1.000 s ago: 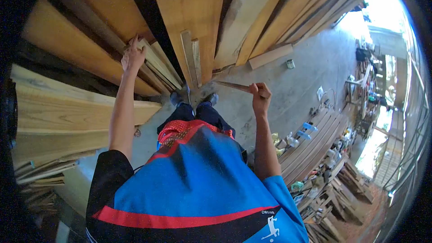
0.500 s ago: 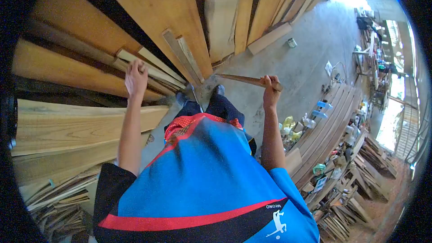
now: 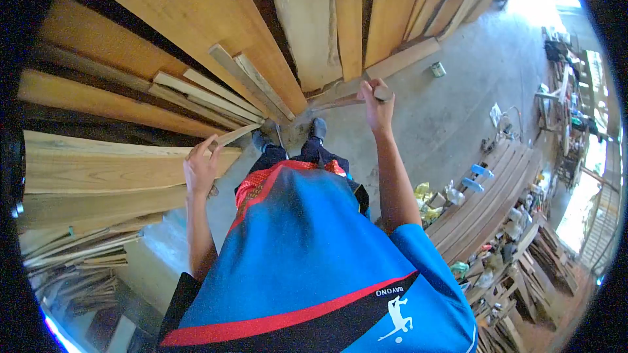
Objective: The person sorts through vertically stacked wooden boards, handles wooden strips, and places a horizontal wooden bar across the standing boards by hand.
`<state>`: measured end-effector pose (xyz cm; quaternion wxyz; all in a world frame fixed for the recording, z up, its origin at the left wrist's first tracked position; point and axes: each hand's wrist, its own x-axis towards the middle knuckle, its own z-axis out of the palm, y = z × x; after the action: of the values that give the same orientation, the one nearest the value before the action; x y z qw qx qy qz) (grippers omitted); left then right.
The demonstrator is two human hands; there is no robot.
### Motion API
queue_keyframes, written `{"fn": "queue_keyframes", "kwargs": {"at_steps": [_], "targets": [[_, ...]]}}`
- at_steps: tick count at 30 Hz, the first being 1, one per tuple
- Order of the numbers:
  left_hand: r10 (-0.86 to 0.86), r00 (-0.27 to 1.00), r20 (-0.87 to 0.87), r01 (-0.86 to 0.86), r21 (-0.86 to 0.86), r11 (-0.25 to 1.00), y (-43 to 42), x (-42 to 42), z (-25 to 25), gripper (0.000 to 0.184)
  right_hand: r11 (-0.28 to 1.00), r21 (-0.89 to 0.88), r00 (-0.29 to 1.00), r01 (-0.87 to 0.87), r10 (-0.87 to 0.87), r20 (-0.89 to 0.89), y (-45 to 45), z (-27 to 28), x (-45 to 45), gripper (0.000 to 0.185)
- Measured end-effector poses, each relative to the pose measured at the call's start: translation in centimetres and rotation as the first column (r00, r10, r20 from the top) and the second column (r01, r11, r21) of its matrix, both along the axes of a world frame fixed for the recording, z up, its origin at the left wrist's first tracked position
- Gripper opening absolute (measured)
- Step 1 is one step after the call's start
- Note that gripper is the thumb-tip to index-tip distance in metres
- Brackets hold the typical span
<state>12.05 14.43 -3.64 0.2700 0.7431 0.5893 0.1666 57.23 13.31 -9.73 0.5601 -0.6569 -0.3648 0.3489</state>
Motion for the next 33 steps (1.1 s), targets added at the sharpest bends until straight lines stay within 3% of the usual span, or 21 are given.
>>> {"fn": "queue_keyframes", "kwargs": {"at_steps": [3,10,16,20,21,25,28,33], "targets": [[0.033,0.991,0.132,-0.049,0.119,0.992,-0.6,4.7,3.8,0.029,1.0,-0.008,1.0,-0.007,0.007,-0.016,1.2,-0.4,3.1,0.023],[0.071,0.993,0.094,-0.086,0.168,0.982,-0.1,10.5,8.8,0.025,1.0,0.014,0.999,-0.016,0.015,0.046,2.3,-0.4,8.9,0.024],[0.085,0.985,0.153,-0.094,0.053,0.994,2.3,12.4,7.2,0.026,1.0,0.023,1.0,0.006,-0.006,-0.009,1.4,-0.1,10.4,0.025],[-0.021,0.991,0.134,0.008,0.094,0.996,3.9,14.8,5.4,0.027,0.999,0.01,0.999,-0.044,0.044,0.014,-0.2,-0.7,11.1,0.021],[0.022,0.996,0.083,-0.023,0.016,1.0,4.0,15.5,5.3,0.028,0.999,0.016,0.998,-0.052,0.051,0.021,-0.4,-0.6,11.1,0.021],[-0.077,0.996,0.032,0.075,0.058,0.995,5.2,17.7,3.0,0.028,1.0,0.012,1.0,0.017,-0.017,-0.018,-1.3,-0.8,11.2,0.029],[-0.112,0.974,0.195,0.099,0.073,0.992,6.3,18.6,0.0,0.032,1.0,-0.011,1.0,0.024,-0.024,0.002,-2.2,-0.1,11.2,0.029],[-0.096,0.993,0.074,0.095,0.02,0.995,7.9,19.5,-2.0,0.033,0.998,-0.063,0.998,-0.014,0.018,0.059,-3.4,-0.4,11.9,0.024]]}}
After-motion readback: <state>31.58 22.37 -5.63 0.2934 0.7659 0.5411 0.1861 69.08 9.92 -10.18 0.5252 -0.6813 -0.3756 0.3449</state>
